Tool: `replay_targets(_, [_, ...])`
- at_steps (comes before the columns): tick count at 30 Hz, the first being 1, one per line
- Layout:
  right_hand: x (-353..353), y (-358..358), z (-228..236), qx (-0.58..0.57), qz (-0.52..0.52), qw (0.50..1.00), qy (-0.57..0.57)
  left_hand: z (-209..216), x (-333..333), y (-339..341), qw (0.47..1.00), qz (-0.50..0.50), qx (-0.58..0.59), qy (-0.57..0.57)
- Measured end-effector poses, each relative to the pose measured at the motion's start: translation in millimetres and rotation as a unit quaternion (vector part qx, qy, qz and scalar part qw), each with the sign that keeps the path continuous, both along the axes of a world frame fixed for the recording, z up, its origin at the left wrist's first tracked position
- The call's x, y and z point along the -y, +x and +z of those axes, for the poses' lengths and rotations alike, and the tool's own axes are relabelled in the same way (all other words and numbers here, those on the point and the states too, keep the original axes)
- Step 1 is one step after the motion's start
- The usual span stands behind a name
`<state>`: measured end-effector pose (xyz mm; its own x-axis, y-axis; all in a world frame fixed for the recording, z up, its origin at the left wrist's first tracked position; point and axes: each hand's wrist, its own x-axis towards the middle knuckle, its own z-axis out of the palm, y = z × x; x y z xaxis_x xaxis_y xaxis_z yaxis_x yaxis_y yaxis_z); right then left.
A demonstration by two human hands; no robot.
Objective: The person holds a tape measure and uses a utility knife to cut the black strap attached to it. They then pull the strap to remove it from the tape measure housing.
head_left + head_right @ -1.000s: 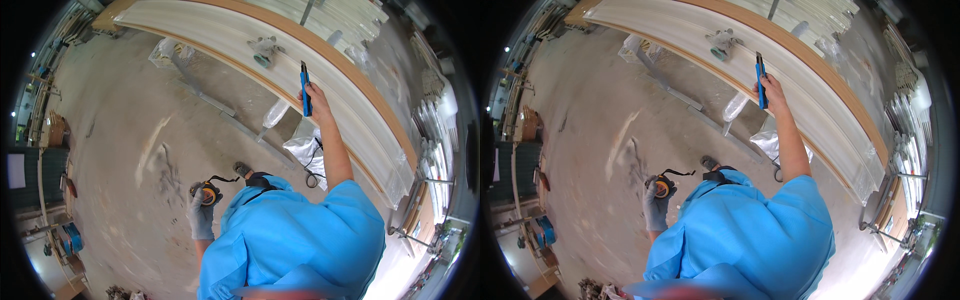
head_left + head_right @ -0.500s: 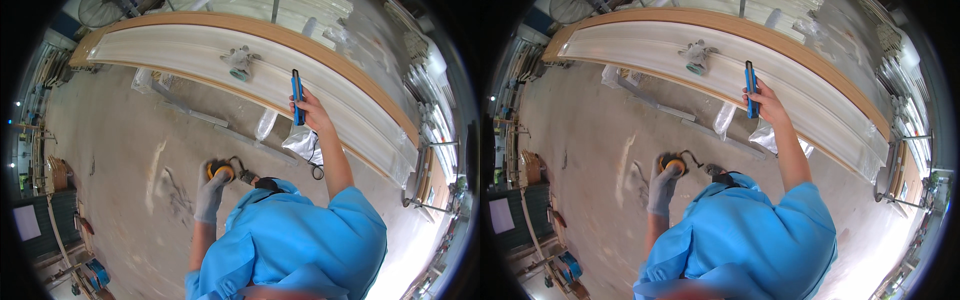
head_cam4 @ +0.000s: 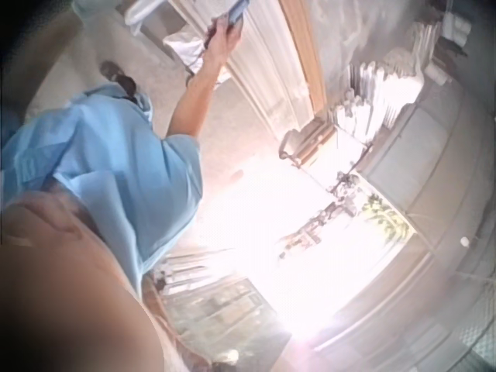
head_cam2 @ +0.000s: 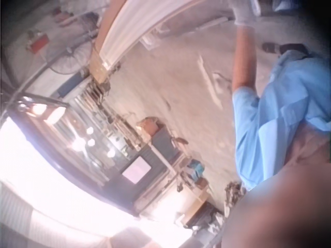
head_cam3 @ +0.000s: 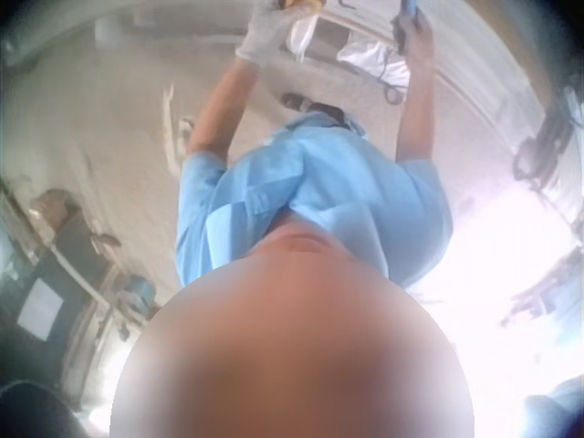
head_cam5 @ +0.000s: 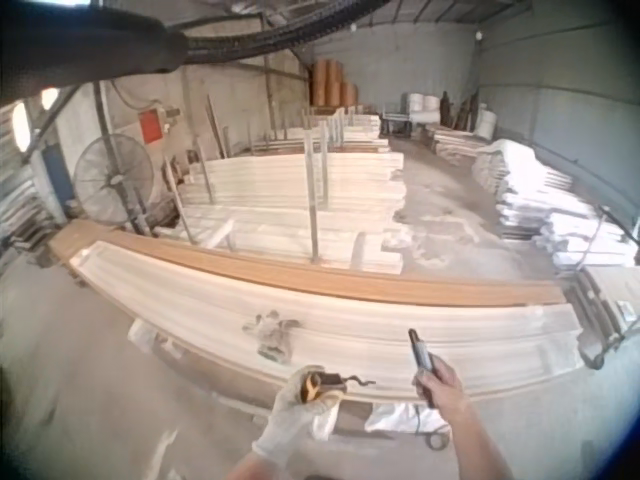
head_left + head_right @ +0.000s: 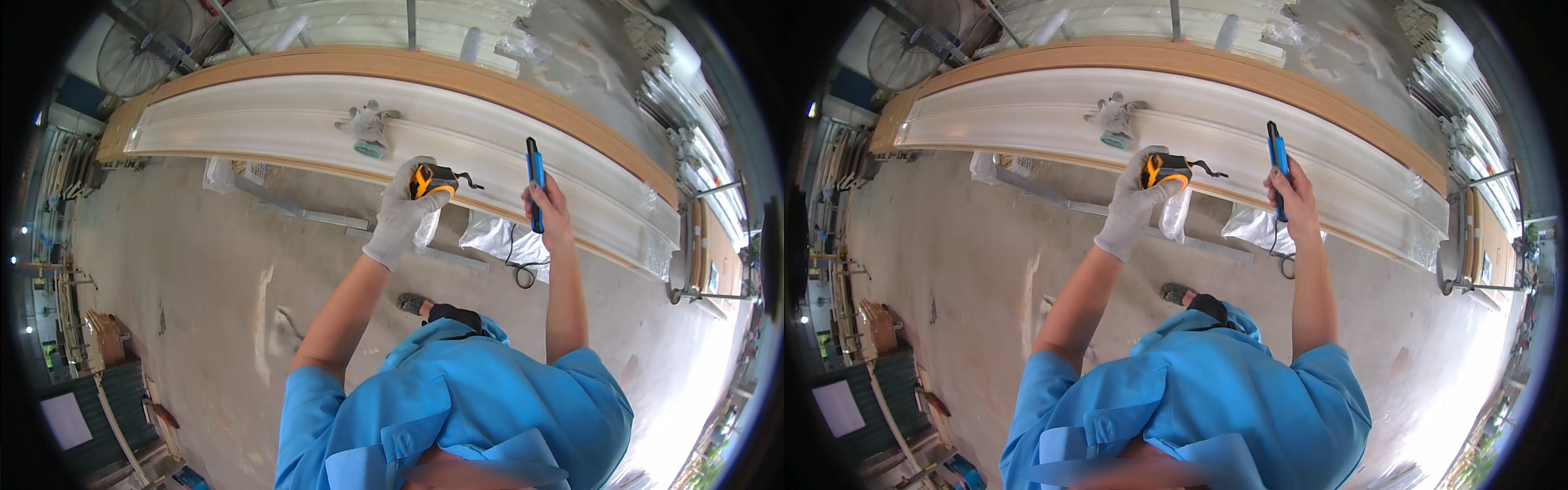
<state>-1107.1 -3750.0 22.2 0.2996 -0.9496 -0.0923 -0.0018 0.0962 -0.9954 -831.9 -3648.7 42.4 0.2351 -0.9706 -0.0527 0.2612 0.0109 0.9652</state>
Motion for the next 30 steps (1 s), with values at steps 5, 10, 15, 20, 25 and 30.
replay_targets(5, [-4.3,5.5,5.1,-0.012,-0.008,1.0,-0.008,-17.3,8.9,-4.9,0.998,-0.028,-0.045,-0.032])
replay_targets(10, [9.9,20.8,6.2,-0.166,0.006,0.983,-0.073,-19.7,-15.2,-2.1,0.993,-0.027,-0.106,0.032])
replay_targets(15, [30.5,41.2,-33.3,-0.157,0.067,0.969,-0.177,-27.7,-70.9,15.9,0.993,0.029,-0.04,0.104])
replay_targets(20, [41.1,101.3,-57.6,-0.086,0.134,0.979,-0.127,-51.2,-147.4,38.4,0.98,0.152,-0.043,0.117])
replay_targets(25, [-17.8,219.0,-67.3,-0.1,0.291,0.951,-0.044,-55.9,-278.6,55.3,0.927,0.341,-0.067,0.139])
replay_targets(30, [-174.1,346.8,-43.6,-0.017,0.547,0.837,0.009,-32.8,-423.0,56.0,0.849,0.524,-0.061,0.035])
